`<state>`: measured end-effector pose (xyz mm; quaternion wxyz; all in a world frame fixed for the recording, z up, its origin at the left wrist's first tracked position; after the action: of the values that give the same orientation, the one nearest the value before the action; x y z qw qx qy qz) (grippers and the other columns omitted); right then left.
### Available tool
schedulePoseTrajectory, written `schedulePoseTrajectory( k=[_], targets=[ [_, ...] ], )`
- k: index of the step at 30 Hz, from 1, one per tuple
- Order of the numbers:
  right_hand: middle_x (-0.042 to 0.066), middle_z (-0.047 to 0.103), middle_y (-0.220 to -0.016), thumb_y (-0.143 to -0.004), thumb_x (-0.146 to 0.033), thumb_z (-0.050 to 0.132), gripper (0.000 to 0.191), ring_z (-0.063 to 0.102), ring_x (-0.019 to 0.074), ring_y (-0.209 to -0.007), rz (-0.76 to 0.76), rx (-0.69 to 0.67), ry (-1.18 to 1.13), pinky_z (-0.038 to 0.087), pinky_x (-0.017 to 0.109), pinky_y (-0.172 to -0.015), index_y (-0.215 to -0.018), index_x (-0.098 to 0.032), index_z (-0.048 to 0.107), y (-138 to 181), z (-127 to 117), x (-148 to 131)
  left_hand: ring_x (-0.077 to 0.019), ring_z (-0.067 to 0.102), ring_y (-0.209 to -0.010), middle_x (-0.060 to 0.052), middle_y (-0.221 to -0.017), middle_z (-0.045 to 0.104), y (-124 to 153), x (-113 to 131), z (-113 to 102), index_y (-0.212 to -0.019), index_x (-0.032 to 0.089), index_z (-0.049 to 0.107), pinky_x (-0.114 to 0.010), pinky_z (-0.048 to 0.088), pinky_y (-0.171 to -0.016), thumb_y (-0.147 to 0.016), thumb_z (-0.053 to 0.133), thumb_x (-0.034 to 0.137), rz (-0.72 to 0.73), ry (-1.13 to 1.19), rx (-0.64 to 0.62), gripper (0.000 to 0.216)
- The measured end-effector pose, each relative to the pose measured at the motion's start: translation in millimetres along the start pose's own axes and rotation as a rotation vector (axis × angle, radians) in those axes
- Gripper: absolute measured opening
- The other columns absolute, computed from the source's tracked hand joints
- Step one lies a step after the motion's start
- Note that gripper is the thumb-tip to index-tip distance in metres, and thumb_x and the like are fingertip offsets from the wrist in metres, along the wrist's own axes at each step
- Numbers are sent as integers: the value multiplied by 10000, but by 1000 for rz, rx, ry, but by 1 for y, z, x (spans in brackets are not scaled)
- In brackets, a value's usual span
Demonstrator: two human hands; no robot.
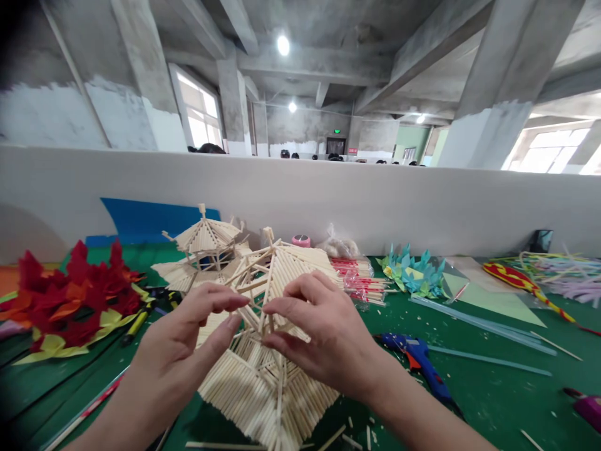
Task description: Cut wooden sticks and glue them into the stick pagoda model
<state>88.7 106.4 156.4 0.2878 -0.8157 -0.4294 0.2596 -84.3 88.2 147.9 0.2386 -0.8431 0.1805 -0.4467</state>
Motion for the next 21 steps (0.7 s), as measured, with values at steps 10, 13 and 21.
schedulePoseTrajectory(
  k=[10,13,21],
  targets=[
    [24,507,-812,-756,-277,614,213,469,151,-750,-12,-61,67,403,307,-683,-954,-200,627,-2,2,3,-200,433,-899,-48,-925,479,12,-2,1,-962,198,536,-367,386,-768,-753,495,85,378,-263,42,242],
    [23,506,-800,-760,-261,609,198,463,151,-741,-25,-64,92,402,315,-682,-947,-199,627,-2,1,2,-211,421,-890,-58,-943,481,14,0,2,-1003,213,528,-398,360,-767,-736,466,48,455,-276,33,320],
    [18,524,-792,-785,-221,577,161,458,141,-730,-47,-67,98,389,301,-659,-935,-198,629,-6,1,0,-272,357,-993,-88,-1092,445,16,-1,9,-1078,190,527,-440,316,-800,-706,474,41,519,-395,-29,405]
  ],
)
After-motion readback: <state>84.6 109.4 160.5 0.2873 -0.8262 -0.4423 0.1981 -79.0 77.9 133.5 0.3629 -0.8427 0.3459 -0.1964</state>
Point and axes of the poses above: each hand's wrist, its own y-axis away from the middle knuckle, its own z-axis out of the palm, x = y × z, the point moved 2 cm from there along -y, towards the middle knuckle
